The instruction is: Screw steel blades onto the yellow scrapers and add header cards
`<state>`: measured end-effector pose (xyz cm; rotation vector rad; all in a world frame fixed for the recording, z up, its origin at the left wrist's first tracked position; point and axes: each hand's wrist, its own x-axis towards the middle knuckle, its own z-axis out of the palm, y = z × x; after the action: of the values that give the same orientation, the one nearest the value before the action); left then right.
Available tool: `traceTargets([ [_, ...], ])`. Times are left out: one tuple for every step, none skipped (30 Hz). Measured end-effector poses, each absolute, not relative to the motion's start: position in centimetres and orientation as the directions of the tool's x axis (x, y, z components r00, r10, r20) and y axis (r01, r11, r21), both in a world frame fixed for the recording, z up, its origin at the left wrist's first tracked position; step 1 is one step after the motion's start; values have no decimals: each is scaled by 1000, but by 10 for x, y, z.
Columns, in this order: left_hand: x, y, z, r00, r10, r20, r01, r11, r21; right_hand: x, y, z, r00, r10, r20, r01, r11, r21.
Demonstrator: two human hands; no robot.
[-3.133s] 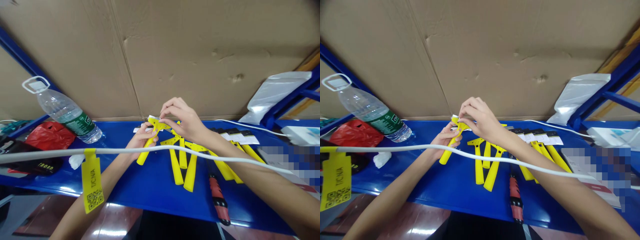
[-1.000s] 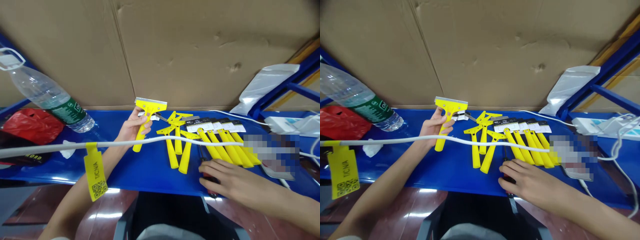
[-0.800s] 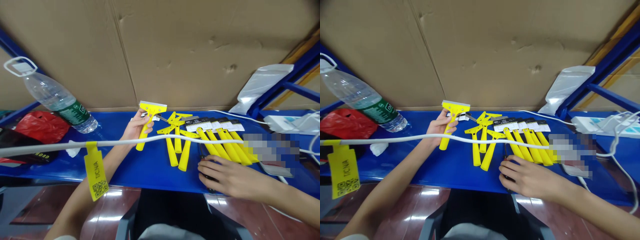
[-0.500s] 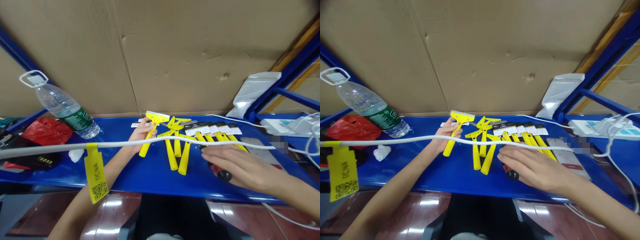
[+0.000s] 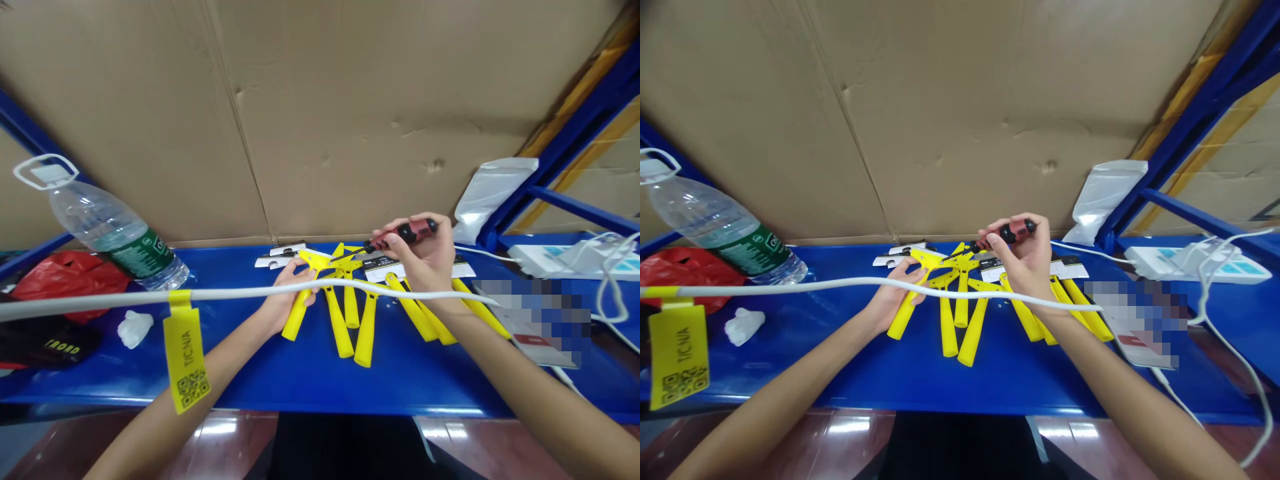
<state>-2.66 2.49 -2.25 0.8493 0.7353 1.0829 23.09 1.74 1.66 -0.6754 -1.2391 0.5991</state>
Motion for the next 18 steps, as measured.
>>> traceTargets([
  [-26, 24, -23, 305, 948, -95, -439, 228, 869, 232, 19, 12, 240, 752, 613, -51, 641, -766],
  [-26, 23, -23, 300, 949, -93, -439, 224, 870, 234, 20, 8, 250, 764, 595, -46, 623, -781],
  [-26, 22, -22, 290, 952, -95, -439, 220, 871, 237, 20, 5, 253, 769, 587, -32, 613, -790],
  [-26, 21, -22, 274, 957, -98, -437, 215, 873, 241, 19, 3, 249, 769, 589, -13, 611, -792],
  [-26, 21, -21, 256, 961, -103, -434, 209, 876, 247, 18, 2, 242, 763, 600, 6, 617, -787],
  [-27, 21, -20, 237, 965, -109, -431, 205, 879, 254, 17, 2, 228, 755, 615, 26, 627, -779],
  [-27, 22, -19, 222, 968, -117, -426, 204, 881, 262, 16, 4, 200, 751, 629, 48, 634, -772],
  [-27, 22, -18, 213, 969, -124, -423, 206, 882, 271, 15, 7, 168, 744, 647, 59, 647, -760],
  [-28, 22, -16, 211, 969, -129, -423, 209, 882, 281, 14, 10, 100, 753, 650, 80, 645, -760],
  [-28, 22, -15, 217, 967, -134, -419, 216, 882, 291, 14, 14, -8, 779, 627, 92, 624, -776],
  [-28, 22, -14, 227, 964, -139, -413, 224, 883, 300, 13, 18, -82, 806, 586, 95, 592, -800],
  [-28, 21, -13, 238, 961, -140, -405, 229, 885, 307, 13, 21, -127, 821, 556, 99, 568, -817],
  [-28, 21, -12, 248, 959, -140, -397, 232, 888, 313, 12, 23, -150, 825, 545, 115, 562, -819],
  [-28, 20, -12, 257, 956, -140, -390, 235, 890, 318, 12, 24, -161, 827, 538, 119, 557, -822],
  [-28, 19, -11, 264, 954, -139, -385, 236, 892, 320, 12, 25, -169, 824, 541, 122, 562, -818],
  [-27, 19, -11, 269, 953, -137, -382, 236, 894, 321, 12, 25, -173, 818, 549, 121, 571, -812],
  [-27, 18, -11, 273, 952, -136, -380, 237, 894, 321, 12, 25, -175, 811, 557, 115, 579, -807],
  [-27, 18, -11, 277, 951, -136, -379, 238, 894, 320, 12, 25, -175, 805, 567, 106, 588, -802],
])
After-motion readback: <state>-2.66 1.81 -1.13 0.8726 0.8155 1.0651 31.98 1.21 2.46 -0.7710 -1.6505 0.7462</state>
